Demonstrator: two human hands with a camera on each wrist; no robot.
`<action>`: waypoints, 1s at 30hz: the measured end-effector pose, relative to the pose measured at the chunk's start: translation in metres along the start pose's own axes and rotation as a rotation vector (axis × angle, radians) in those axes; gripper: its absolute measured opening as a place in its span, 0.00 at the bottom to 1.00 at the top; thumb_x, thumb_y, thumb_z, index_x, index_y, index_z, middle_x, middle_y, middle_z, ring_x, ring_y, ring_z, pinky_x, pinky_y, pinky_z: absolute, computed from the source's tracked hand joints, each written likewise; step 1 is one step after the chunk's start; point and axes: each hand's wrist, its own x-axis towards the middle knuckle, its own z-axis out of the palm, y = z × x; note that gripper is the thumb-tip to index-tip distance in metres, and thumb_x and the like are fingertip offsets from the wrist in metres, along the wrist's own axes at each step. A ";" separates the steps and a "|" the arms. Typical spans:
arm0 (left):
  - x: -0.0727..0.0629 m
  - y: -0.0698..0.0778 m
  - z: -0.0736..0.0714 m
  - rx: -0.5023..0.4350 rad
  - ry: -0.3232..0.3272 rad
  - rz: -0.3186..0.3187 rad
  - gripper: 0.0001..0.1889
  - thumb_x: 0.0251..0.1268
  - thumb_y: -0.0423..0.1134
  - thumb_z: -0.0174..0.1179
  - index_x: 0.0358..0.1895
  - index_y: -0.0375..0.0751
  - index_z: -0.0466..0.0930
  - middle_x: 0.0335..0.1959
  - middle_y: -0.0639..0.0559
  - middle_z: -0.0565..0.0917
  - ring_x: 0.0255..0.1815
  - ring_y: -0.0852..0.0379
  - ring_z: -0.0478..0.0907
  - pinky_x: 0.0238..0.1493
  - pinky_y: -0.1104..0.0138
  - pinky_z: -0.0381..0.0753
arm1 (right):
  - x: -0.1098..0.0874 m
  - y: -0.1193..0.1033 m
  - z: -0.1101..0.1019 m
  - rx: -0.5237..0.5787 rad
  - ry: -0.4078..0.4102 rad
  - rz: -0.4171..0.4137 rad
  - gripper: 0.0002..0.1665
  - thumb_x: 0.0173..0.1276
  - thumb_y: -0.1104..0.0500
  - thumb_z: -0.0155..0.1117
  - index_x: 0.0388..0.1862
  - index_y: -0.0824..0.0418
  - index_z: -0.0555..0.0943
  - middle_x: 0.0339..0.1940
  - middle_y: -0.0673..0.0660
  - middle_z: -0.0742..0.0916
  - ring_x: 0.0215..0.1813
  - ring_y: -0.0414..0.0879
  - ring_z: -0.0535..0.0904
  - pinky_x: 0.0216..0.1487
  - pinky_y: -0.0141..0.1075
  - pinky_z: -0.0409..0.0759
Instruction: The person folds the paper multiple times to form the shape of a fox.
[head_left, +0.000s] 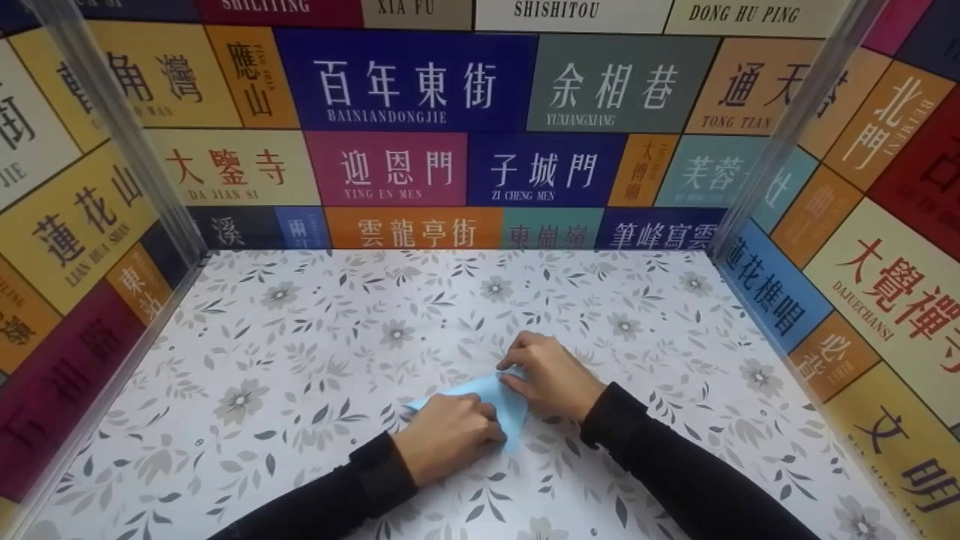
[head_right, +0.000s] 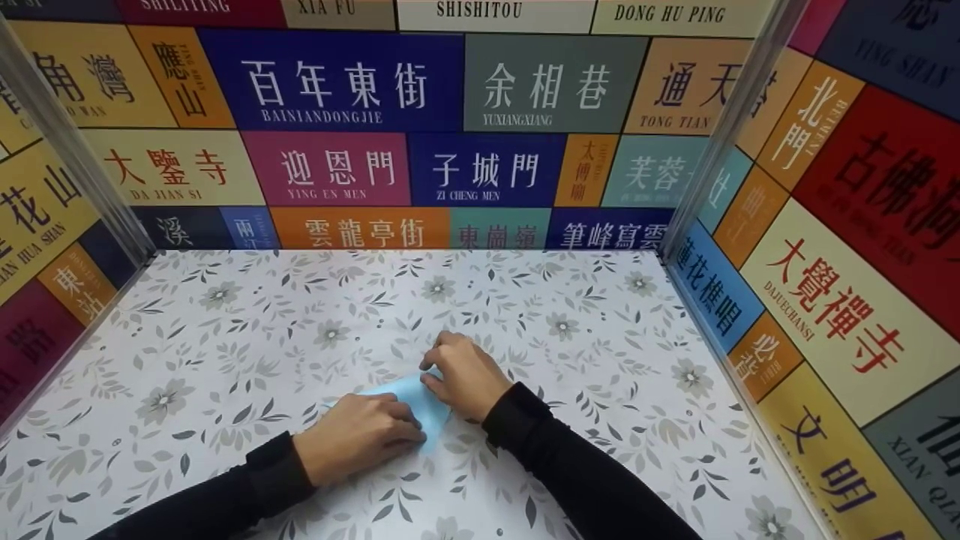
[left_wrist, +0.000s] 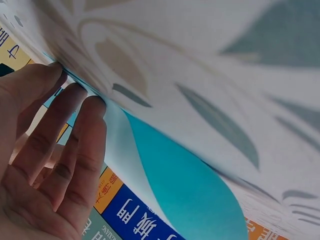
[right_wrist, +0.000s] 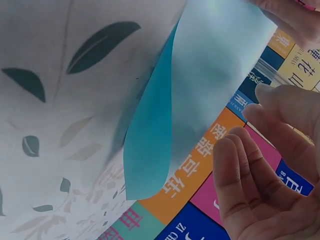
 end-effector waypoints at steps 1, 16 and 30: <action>0.000 0.000 0.000 0.005 -0.002 0.001 0.06 0.72 0.45 0.80 0.44 0.66 1.00 0.38 0.64 0.94 0.35 0.60 0.84 0.32 0.68 0.83 | 0.001 0.000 0.001 0.001 -0.002 -0.004 0.07 0.76 0.63 0.83 0.49 0.63 0.97 0.45 0.59 0.92 0.46 0.54 0.92 0.49 0.45 0.94; 0.002 0.000 0.000 0.049 0.009 0.019 0.07 0.71 0.44 0.80 0.43 0.68 1.00 0.43 0.66 0.96 0.35 0.60 0.87 0.33 0.67 0.86 | 0.011 0.000 0.016 0.010 -0.027 -0.003 0.05 0.76 0.61 0.83 0.47 0.59 0.98 0.44 0.56 0.93 0.47 0.52 0.90 0.53 0.48 0.92; 0.001 0.000 0.000 0.011 0.028 0.027 0.07 0.71 0.44 0.80 0.43 0.66 1.00 0.41 0.65 0.96 0.37 0.60 0.85 0.35 0.69 0.83 | 0.014 0.003 0.028 -0.001 -0.012 -0.027 0.03 0.75 0.62 0.83 0.45 0.57 0.98 0.41 0.56 0.93 0.44 0.50 0.90 0.48 0.44 0.89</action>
